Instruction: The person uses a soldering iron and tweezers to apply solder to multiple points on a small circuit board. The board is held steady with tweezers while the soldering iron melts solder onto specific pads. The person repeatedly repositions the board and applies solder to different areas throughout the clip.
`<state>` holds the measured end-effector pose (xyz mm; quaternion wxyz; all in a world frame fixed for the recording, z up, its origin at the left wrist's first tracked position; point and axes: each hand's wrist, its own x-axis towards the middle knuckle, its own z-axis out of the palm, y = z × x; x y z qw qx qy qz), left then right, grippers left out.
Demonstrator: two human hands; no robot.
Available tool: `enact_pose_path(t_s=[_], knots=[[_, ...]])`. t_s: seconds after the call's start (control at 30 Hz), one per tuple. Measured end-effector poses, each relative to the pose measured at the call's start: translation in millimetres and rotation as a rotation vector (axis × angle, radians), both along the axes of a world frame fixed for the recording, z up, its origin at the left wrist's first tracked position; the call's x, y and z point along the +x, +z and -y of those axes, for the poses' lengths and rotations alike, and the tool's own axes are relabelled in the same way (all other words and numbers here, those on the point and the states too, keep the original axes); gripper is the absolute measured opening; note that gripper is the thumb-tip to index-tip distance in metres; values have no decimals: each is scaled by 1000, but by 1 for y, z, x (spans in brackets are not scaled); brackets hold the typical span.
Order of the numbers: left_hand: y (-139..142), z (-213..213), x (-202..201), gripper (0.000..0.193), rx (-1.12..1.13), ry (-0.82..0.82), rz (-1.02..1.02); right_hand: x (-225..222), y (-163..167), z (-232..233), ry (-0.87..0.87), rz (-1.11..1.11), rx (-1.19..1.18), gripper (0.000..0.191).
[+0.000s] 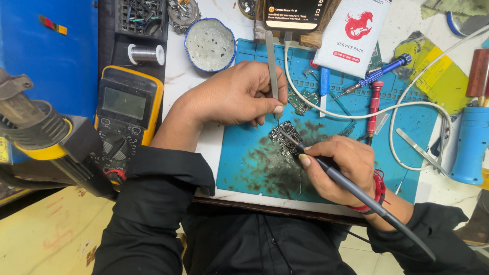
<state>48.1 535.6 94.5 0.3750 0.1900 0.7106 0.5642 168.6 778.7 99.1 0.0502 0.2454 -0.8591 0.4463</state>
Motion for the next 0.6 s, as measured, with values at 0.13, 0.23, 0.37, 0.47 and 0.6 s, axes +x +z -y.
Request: enact_pose_path(t_s=[0.13, 0.23, 0.37, 0.47, 0.6], knots=[[2, 0, -2, 14, 8, -4, -1, -2, 2, 0, 1, -2, -4, 15], [2, -3, -1, 13, 16, 4, 18, -1, 4, -2, -3, -10, -2, 16], [2, -1, -1, 14, 14, -2, 10, -1, 4, -2, 2, -1, 12, 16], [2, -2, -3, 14, 20, -2, 7, -3, 5, -3, 0, 1, 12, 16], [4, -5, -9, 14, 27, 0, 13, -8, 7, -5, 0, 0, 6, 15]])
